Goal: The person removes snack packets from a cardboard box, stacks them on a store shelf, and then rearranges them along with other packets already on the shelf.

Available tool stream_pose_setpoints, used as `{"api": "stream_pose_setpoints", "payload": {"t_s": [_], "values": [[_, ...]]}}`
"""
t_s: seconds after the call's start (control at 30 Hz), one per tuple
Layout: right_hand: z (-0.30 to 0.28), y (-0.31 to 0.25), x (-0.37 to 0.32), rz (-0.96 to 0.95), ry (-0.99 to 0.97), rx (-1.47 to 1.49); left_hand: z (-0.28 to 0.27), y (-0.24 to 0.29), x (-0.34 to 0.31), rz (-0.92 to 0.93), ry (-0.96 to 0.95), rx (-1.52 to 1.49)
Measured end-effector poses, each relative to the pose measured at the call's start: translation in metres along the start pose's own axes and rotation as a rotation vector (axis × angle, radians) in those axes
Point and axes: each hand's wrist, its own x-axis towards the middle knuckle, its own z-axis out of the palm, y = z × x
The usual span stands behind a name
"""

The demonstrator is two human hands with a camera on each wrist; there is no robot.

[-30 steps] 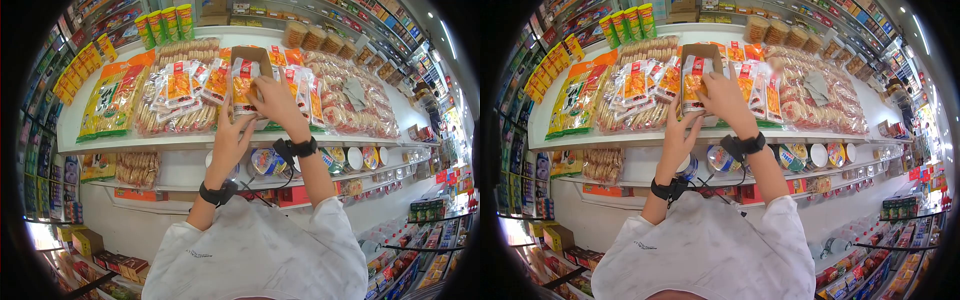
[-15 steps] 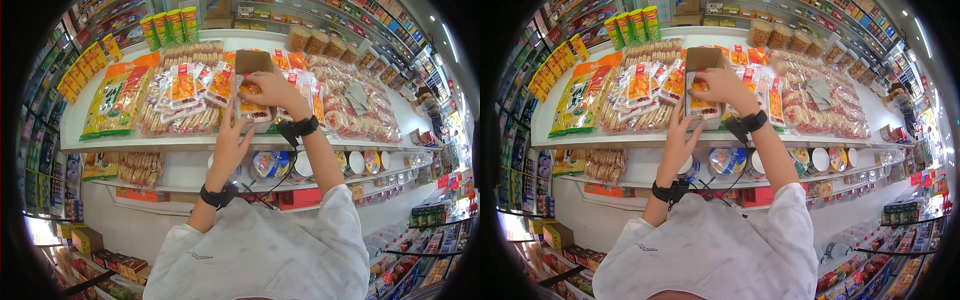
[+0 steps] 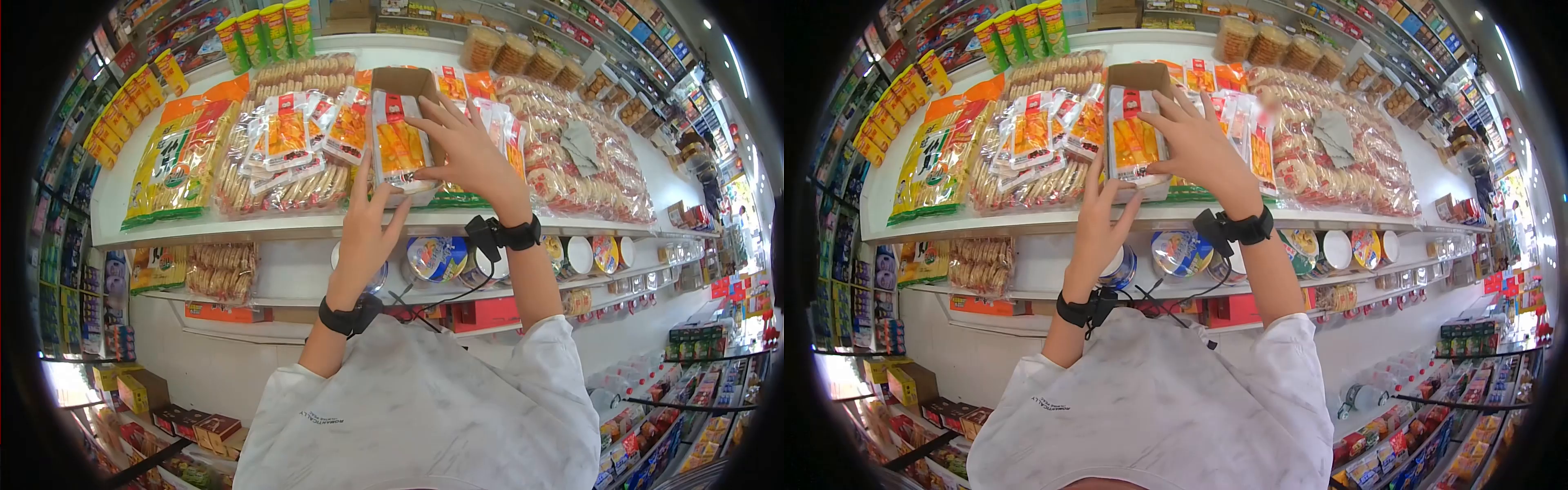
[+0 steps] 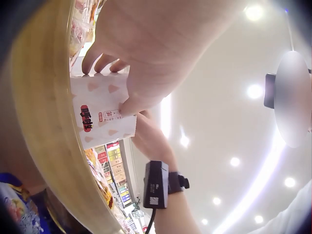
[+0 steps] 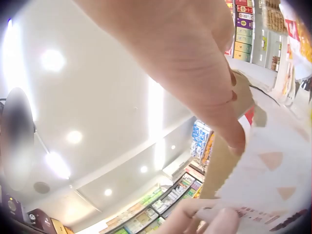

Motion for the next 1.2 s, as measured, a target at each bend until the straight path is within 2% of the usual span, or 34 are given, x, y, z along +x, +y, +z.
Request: {"api": "stream_pose_setpoints", "payload": {"t_s": [0.07,0.2,0.3,0.33,0.43,0.47,0.53,0.63,0.67,0.77,0.9,1.0,1.1,1.2], "values": [[0.0,0.001,-0.005,0.054,-0.118,-0.05,0.003,0.002,0.0,-0.031,-0.021,-0.03],[0.0,-0.017,0.0,0.138,-0.216,-0.191,0.011,-0.001,-0.001,0.055,0.009,0.135],[0.009,-0.012,-0.008,0.095,-0.084,-0.106,0.01,0.004,-0.003,0.028,-0.012,0.128],[0.014,-0.01,-0.016,0.043,0.061,-0.062,0.008,0.009,-0.004,-0.063,-0.053,0.061],[0.012,-0.006,-0.04,0.265,0.384,0.522,0.009,0.001,-0.006,-0.025,-0.045,0.08],[0.015,0.004,-0.051,0.304,0.524,0.32,0.01,-0.001,-0.006,0.005,-0.024,0.12],[0.024,0.035,-0.075,0.502,0.69,0.316,0.009,0.001,-0.007,-0.049,-0.037,0.077],[0.033,0.053,-0.094,0.789,0.639,0.381,0.011,0.005,-0.007,-0.079,-0.036,0.066],[0.041,0.056,-0.096,0.738,0.589,0.349,0.012,0.006,-0.007,-0.083,-0.032,0.07],[0.063,0.031,-0.085,0.624,0.548,-0.27,0.016,-0.002,-0.011,-0.089,-0.054,0.123],[0.082,0.036,-0.076,0.689,0.512,-0.207,0.008,0.0,-0.008,-0.024,-0.055,0.075],[0.061,0.032,-0.073,0.741,0.345,-0.192,-0.003,0.0,-0.007,-0.016,-0.111,0.043],[0.061,0.044,-0.077,0.676,0.586,-0.076,-0.012,0.002,-0.006,0.035,-0.081,0.036],[0.034,0.025,-0.076,0.829,0.804,0.656,-0.015,0.004,-0.007,0.046,-0.003,-0.004]]}}
